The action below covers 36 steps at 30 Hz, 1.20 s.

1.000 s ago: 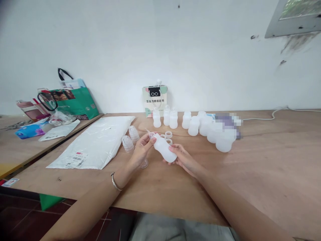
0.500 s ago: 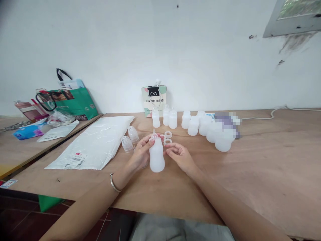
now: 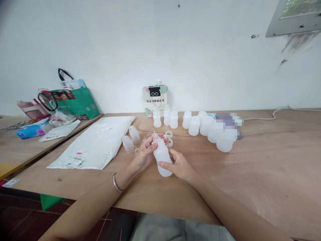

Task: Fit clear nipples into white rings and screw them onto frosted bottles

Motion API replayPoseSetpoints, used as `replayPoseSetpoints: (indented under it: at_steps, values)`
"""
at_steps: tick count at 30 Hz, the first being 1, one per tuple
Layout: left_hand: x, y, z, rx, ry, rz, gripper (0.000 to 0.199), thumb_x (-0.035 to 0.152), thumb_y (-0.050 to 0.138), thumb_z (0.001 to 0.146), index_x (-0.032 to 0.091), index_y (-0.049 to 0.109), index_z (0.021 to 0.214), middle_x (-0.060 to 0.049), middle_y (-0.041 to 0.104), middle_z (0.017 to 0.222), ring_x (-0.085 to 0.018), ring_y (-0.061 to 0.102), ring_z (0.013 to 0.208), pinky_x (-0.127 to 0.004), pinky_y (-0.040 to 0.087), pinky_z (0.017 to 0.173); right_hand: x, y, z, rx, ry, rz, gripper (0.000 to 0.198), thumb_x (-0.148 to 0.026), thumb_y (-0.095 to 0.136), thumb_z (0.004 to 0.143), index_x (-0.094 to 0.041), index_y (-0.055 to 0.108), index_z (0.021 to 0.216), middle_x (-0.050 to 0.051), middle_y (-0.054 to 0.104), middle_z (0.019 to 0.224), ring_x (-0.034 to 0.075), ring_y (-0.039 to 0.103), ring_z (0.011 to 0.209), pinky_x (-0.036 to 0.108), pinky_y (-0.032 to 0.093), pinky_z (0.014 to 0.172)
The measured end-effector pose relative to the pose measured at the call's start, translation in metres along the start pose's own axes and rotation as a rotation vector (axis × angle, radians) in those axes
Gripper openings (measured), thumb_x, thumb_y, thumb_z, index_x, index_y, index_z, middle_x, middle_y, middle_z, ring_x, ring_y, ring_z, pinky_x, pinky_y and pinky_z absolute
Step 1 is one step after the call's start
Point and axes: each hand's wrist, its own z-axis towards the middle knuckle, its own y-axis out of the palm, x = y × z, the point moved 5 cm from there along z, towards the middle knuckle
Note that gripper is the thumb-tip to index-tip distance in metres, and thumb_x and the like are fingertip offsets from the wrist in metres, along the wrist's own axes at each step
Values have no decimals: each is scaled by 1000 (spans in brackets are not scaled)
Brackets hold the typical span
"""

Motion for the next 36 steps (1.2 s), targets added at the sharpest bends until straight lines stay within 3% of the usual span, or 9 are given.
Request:
replayPoseSetpoints:
  at_steps: [8, 14, 18, 21, 23, 25, 29, 32, 36]
  values:
    - [3, 0, -2, -47, -31, 3, 59, 36, 63, 73, 19, 43, 125, -14, 62, 109, -27, 55, 105, -36, 43, 84, 3, -5, -3, -75, 95, 47, 35, -43, 65, 67, -17, 58, 90, 2, 61, 78, 15, 57, 69, 26, 46, 59]
    - [6, 4, -3, -28, 42, 184, 45, 37, 53, 81, 21, 44, 121, -12, 61, 111, -25, 56, 105, -38, 44, 83, 3, -1, -1, -50, 60, 53, 38, -43, 63, 70, -17, 56, 96, 4, 62, 88, 17, 59, 78, 29, 48, 66]
    - [47, -6, -10, 174, 392, 820, 39, 34, 56, 78, 23, 50, 116, -8, 58, 116, -23, 51, 110, -38, 35, 96, 4, -3, 1, 85, -38, -64, 44, -39, 62, 71, -20, 48, 109, 6, 60, 104, 19, 57, 93, 34, 47, 79]
    - [89, -37, -19, 540, 579, 1226, 30, 34, 45, 84, 18, 52, 109, -10, 60, 109, -21, 53, 104, -36, 37, 93, 10, -9, 3, 186, -52, -144, 47, -38, 63, 71, -20, 44, 110, 7, 57, 107, 20, 56, 96, 33, 46, 80]
    - [108, -66, -21, 717, 467, 1447, 31, 38, 39, 86, 16, 54, 102, -11, 61, 102, -22, 54, 99, -37, 38, 90, 13, -13, 4, 229, -57, -139, 47, -38, 61, 72, -20, 41, 111, 8, 56, 110, 19, 55, 99, 33, 46, 82]
    - [113, -93, -19, 733, 219, 1629, 34, 42, 38, 85, 17, 56, 97, -11, 61, 100, -25, 54, 98, -39, 39, 87, 15, -15, 5, 266, -66, -145, 48, -37, 60, 72, -21, 39, 112, 8, 55, 111, 19, 54, 100, 33, 46, 83]
    - [94, -120, -20, 431, -244, 1706, 38, 50, 44, 79, 18, 57, 96, -11, 63, 98, -26, 58, 89, -36, 43, 76, 17, -18, 6, 315, -42, -210, 45, -37, 60, 72, -22, 38, 109, 7, 54, 112, 20, 53, 100, 34, 45, 82]
    - [86, -120, -23, 326, -288, 1715, 33, 40, 50, 76, 19, 54, 101, -10, 64, 97, -24, 60, 86, -33, 43, 73, 14, -20, 5, 345, -25, -266, 40, -36, 58, 73, -22, 39, 105, 6, 54, 108, 20, 53, 98, 35, 45, 80]
    - [102, -117, -25, 458, -129, 1667, 27, 36, 49, 78, 19, 53, 99, -9, 64, 94, -22, 60, 85, -34, 43, 75, 5, -20, 3, 365, -34, -337, 37, -35, 56, 73, -22, 40, 104, 5, 54, 102, 20, 54, 91, 33, 46, 76]
